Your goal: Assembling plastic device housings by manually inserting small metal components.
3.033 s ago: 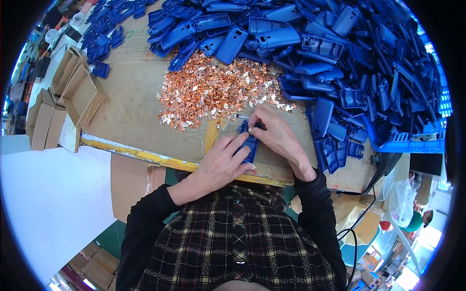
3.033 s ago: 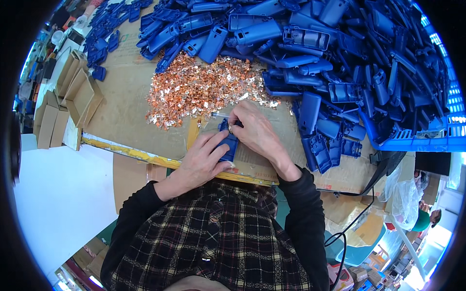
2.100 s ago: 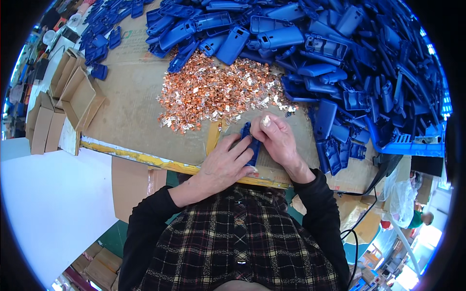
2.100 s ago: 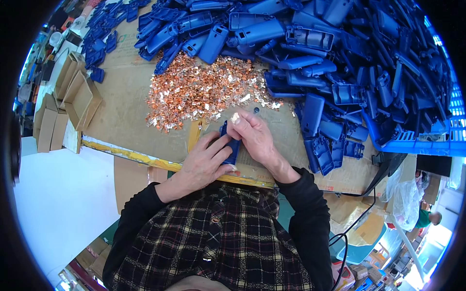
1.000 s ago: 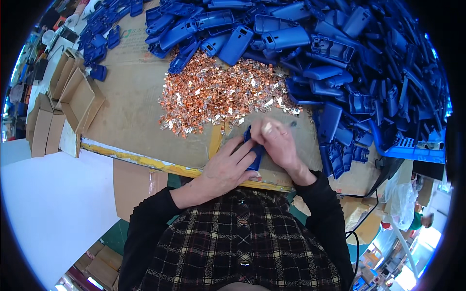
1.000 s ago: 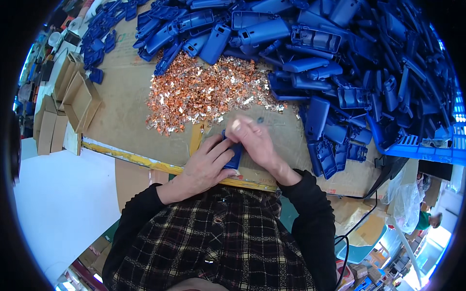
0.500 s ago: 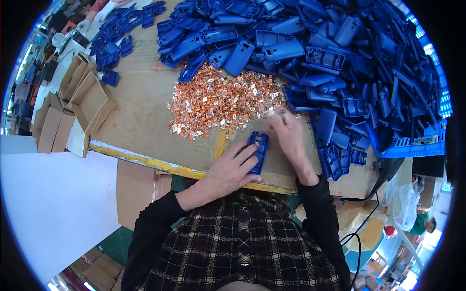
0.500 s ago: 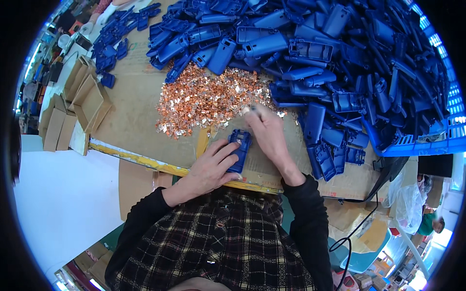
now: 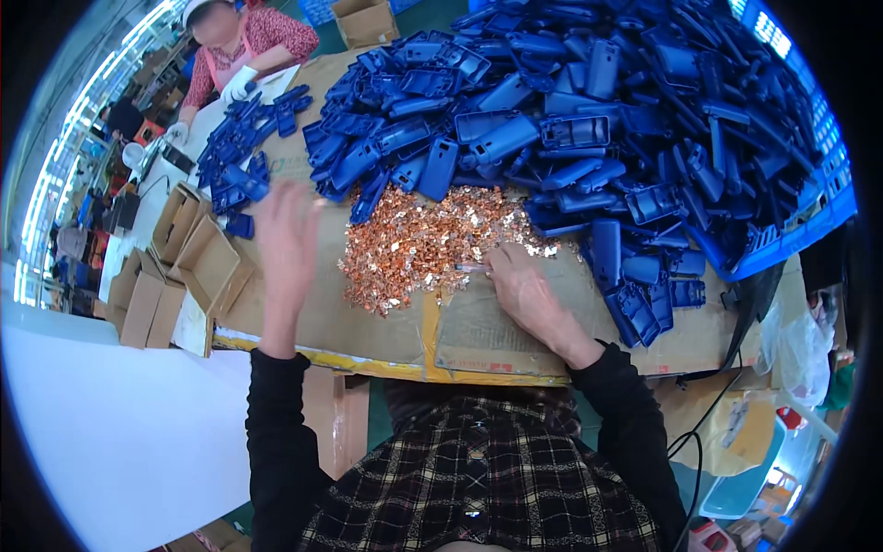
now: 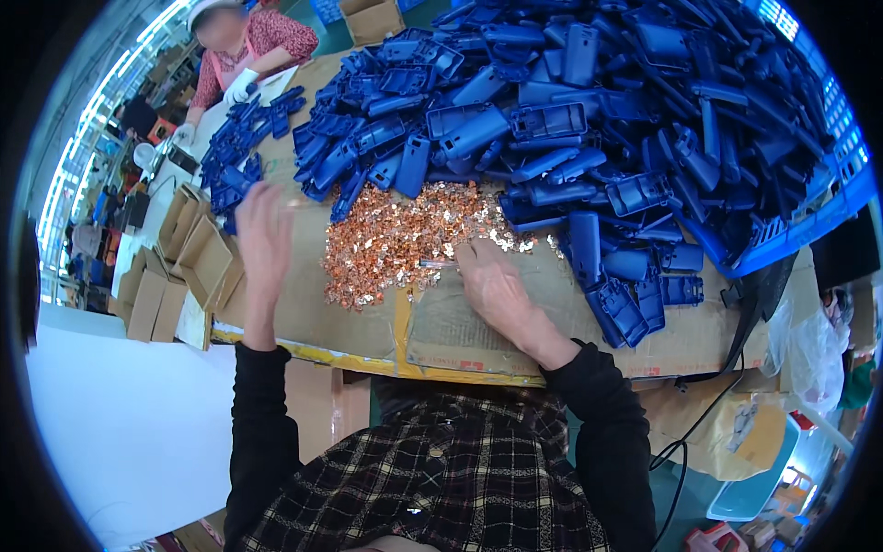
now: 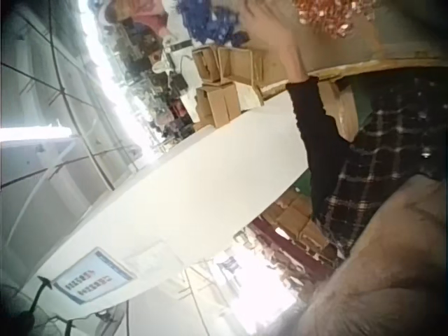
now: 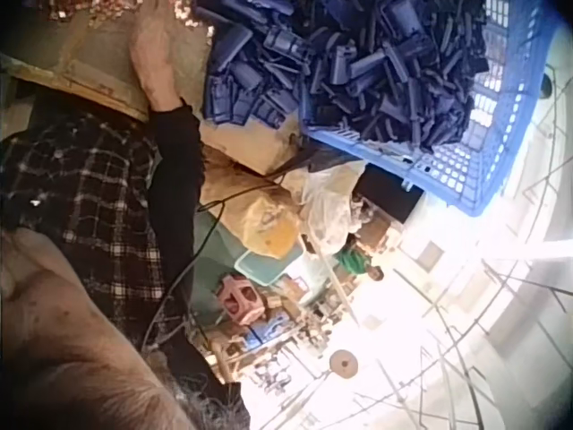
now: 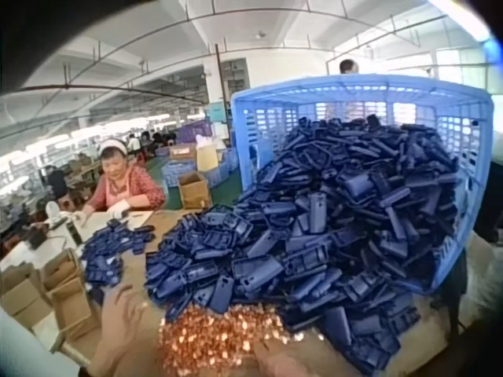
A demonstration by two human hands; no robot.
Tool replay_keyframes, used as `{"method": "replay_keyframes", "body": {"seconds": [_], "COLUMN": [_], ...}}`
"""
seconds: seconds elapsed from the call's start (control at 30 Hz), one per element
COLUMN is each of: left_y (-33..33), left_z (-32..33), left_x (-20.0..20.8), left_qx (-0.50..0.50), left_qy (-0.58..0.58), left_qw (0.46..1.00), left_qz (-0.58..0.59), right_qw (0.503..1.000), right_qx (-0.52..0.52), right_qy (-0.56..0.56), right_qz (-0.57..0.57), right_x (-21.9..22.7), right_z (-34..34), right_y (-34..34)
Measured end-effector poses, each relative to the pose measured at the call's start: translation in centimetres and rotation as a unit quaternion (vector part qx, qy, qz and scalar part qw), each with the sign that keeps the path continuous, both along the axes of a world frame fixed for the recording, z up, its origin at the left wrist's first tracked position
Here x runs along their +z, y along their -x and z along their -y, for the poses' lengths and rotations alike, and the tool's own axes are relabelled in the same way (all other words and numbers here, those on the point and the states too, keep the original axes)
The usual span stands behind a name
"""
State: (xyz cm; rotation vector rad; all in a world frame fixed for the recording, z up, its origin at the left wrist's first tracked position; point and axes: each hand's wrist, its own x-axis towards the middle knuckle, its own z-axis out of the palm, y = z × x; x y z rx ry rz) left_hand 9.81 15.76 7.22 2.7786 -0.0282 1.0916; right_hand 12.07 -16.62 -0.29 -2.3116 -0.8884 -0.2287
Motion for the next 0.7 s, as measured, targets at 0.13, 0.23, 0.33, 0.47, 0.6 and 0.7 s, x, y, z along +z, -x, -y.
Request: {"method": "replay_keyframes", "body": {"seconds": [0.13,0.23,0.33,0.47,0.6,0.7], "left_y": [-5.0,-8.3,-10.3,-12.1,-11.6,-8.5], "left_z": [7.3,10.7,12.1,11.2,9.0,8.7], "left_x": [-1.9,-3.5,-4.9,-5.2,-3.4,-1.3], "left_qx": [-0.183,-0.153,-0.079,-0.07,-0.045,-0.038], "left_qy": [0.045,0.033,-0.026,0.012,0.189,0.274], "left_qw": [0.982,0.985,0.99,0.988,0.973,0.957], "left_qz": [-0.018,-0.07,-0.111,-0.134,-0.126,-0.083], "right_qw": [1.0,1.0,1.0,1.0,0.998,0.996], "right_qx": [0.003,-0.002,-0.007,-0.004,0.011,0.008], "right_qy": [0.011,-0.021,0.0,0.002,-0.003,-0.006], "right_qz": [0.003,-0.011,-0.024,-0.019,-0.058,-0.091], "right_x": [0.2,0.1,0.0,0.5,1.0,1.2], "right_z": [0.2,0.7,1.1,1.6,2.5,3.1], "right_y": [0.2,0.1,0.2,0.4,0.1,-0.4]}}
